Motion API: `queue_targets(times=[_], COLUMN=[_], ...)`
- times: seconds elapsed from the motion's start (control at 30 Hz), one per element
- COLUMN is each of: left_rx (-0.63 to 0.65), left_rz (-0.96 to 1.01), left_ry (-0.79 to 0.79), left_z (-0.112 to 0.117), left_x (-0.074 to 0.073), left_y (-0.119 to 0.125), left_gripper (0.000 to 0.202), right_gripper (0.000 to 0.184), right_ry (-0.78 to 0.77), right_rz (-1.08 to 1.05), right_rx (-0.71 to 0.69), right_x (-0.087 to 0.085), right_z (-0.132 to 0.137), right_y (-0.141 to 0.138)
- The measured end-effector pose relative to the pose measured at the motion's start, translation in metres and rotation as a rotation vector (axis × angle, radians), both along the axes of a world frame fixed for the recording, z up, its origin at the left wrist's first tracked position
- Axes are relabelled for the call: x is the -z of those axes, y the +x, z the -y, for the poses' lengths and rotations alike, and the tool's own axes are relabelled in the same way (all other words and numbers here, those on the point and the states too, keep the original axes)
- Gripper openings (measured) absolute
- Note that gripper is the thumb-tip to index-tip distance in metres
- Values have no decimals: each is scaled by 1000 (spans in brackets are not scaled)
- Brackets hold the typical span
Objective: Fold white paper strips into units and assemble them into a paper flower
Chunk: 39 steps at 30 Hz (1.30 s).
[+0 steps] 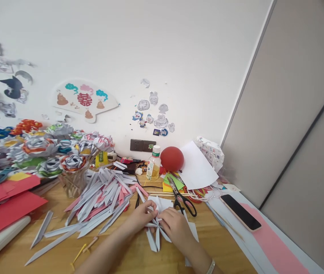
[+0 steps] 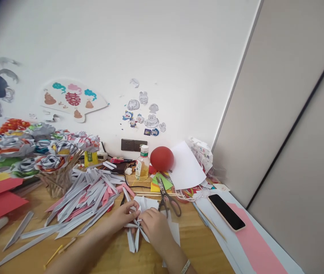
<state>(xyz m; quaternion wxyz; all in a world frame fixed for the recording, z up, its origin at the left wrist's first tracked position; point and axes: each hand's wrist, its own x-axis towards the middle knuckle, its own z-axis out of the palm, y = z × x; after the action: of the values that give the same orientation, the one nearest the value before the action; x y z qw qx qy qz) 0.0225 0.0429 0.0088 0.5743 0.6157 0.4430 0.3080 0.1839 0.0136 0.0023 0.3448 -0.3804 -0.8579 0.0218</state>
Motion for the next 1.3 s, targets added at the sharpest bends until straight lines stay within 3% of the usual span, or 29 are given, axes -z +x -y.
queue_targets(times=[0.37, 0.53, 0.7, 0.83, 1.03, 1.2, 1.3], left_rx=[-58, -59, -20, -47, -127, -112, -87], left_rz=[11, 36, 109, 151, 297, 258, 234], left_ry=[56, 55, 29, -3, -20, 55, 67], left_z=[-2, -1, 4, 2, -11, -12, -7], left_x=[2, -2, -9, -6, 6, 4, -2], left_y=[-2, -5, -10, -9, -6, -5, -6], left_gripper=[40, 41, 42, 43, 51, 49, 46], right_gripper=[28, 20, 16, 13, 14, 15, 15], right_ry=[108, 33, -82, -40, 2, -21, 43], right_rz=[118, 68, -11, 61, -15, -8, -87], right_rx=[-70, -98, -14, -9, 283, 101, 129], right_x=[0, -4, -11, -11, -5, -11, -17], right_z=[1, 3, 2, 0, -2, 5, 8], right_y=[3, 4, 6, 7, 0, -2, -1])
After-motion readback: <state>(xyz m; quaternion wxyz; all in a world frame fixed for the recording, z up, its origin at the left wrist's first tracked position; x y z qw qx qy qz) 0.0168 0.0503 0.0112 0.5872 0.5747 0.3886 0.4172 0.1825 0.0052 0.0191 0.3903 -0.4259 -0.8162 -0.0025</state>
